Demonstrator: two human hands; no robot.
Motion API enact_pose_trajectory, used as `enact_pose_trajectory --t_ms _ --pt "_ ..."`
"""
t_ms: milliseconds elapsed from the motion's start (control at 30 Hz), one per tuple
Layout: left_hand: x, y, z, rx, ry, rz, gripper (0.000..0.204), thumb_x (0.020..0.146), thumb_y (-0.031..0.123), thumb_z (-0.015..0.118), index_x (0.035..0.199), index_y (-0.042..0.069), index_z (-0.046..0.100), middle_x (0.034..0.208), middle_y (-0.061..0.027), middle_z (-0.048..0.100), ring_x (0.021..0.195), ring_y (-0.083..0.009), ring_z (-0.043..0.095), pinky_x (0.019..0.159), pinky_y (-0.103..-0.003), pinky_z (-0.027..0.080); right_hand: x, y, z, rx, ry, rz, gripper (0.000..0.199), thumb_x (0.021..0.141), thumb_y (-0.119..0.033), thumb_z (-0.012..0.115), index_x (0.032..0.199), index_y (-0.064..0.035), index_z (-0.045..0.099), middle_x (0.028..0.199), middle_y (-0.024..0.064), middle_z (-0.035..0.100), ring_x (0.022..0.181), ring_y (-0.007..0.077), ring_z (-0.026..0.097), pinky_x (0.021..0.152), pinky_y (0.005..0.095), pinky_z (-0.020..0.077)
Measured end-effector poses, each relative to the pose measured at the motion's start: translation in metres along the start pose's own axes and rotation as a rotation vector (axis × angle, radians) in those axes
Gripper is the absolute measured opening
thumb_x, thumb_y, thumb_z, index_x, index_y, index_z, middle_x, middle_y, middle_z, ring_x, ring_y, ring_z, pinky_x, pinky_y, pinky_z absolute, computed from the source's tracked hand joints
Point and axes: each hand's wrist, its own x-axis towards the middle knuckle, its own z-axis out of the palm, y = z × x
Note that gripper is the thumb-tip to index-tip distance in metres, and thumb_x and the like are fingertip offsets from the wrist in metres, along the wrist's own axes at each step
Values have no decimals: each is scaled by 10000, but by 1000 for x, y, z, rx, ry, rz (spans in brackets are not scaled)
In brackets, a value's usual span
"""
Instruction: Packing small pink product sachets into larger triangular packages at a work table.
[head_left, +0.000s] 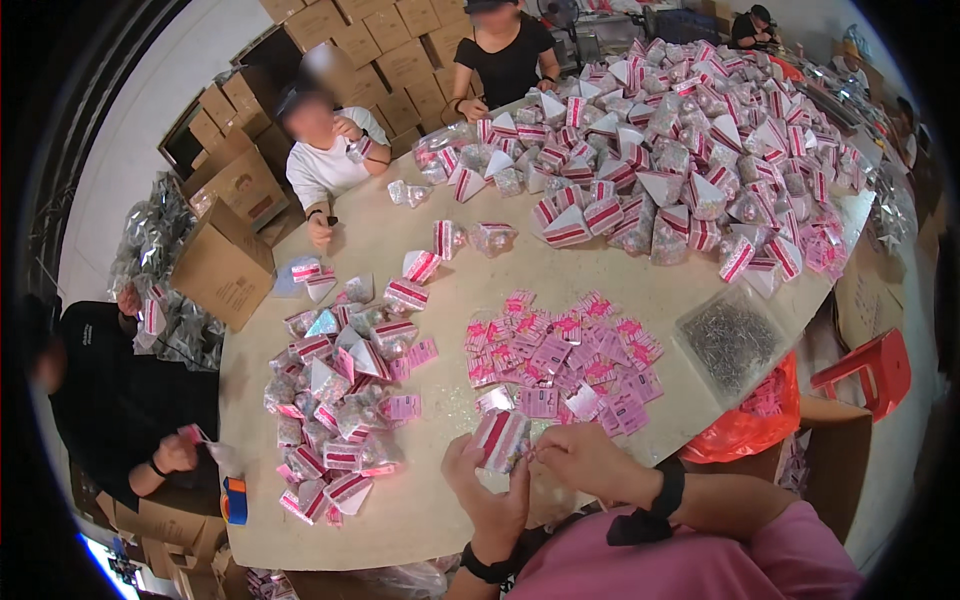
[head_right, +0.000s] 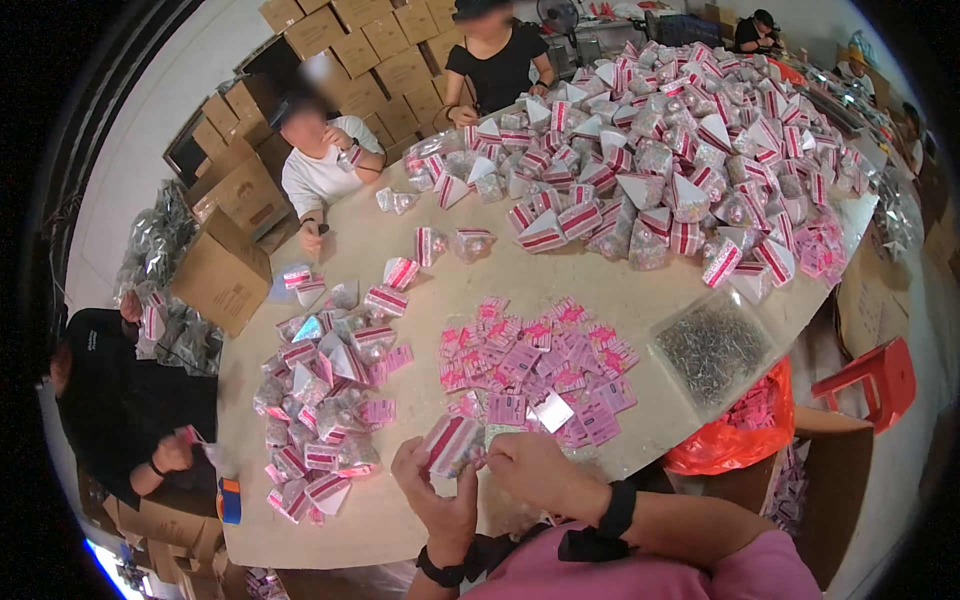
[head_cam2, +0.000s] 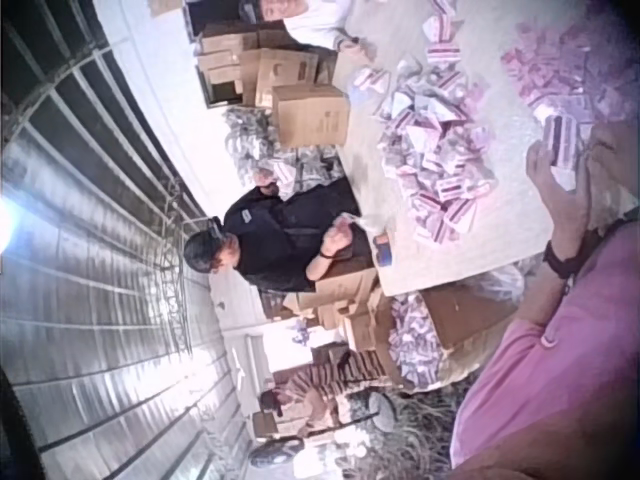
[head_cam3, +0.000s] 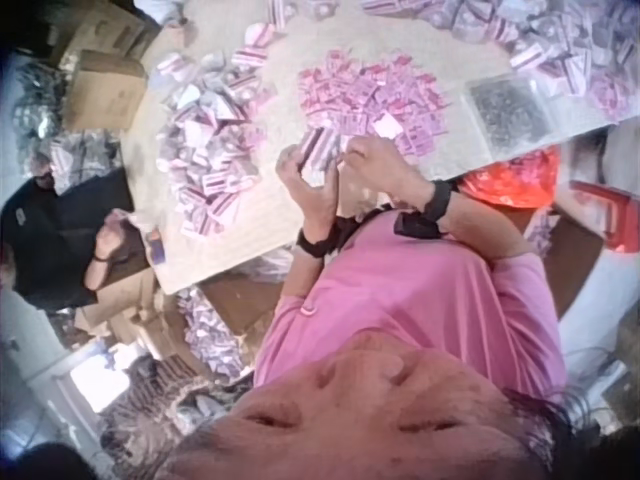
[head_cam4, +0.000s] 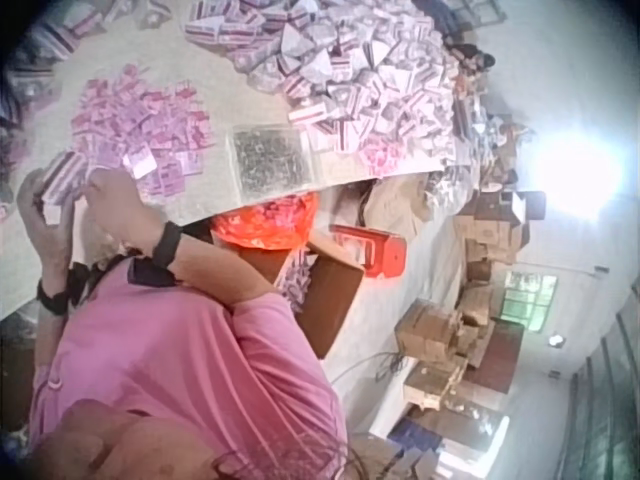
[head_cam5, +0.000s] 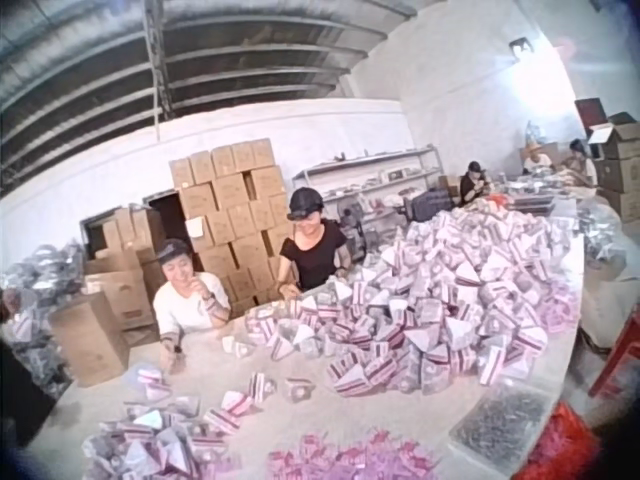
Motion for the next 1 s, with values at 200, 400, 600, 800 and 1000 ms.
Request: enact_pose_trajectory --t_ms 200,400,600,800,1000 --pt "3 3 5 -267 16 -136 573 760 100 736 1198 50 370 1235 -154 391 1140 -245 433 977 -358 364 1 6 -5 18 35 -164 183 867 -148 506 857 -11 627 580 37 531 404 93 476 331 282 383" --pt "3 3 6 -364 110 -151 591 785 234 755 1199 55 374 1230 -146 411 1145 -236 430 976 -360 367 -3 -22 -13 -10 11 -127 172 854 -131 516 860 4 623 598 73 547 531 88 526 457 296 412" --pt "2 0 6 -327 131 -84 597 779 242 761 1198 58 378 1226 -141 413 1147 -239 427 977 -362 364 -1 -13 -7 -23 47 -156 171 846 -136 524 860 6 618 655 146 587 596 208 595 544 352 447" --pt "4 3 5 -205 94 -18 590 784 188 752 1215 61 370 1230 -140 410 1149 -245 421 993 -370 338 -1 -10 -5 -289 40 -246 162 848 -158 512 818 -8 565 699 205 577 648 379 577 564 431 442" --pt "3 5 4 -171 55 -24 589 738 41 731 1195 67 360 1230 -162 381 1147 -278 411 986 -388 336 -3 -8 -2 -384 68 -269 147 863 -146 493 813 -15 537 685 207 558 664 400 570 568 468 432"
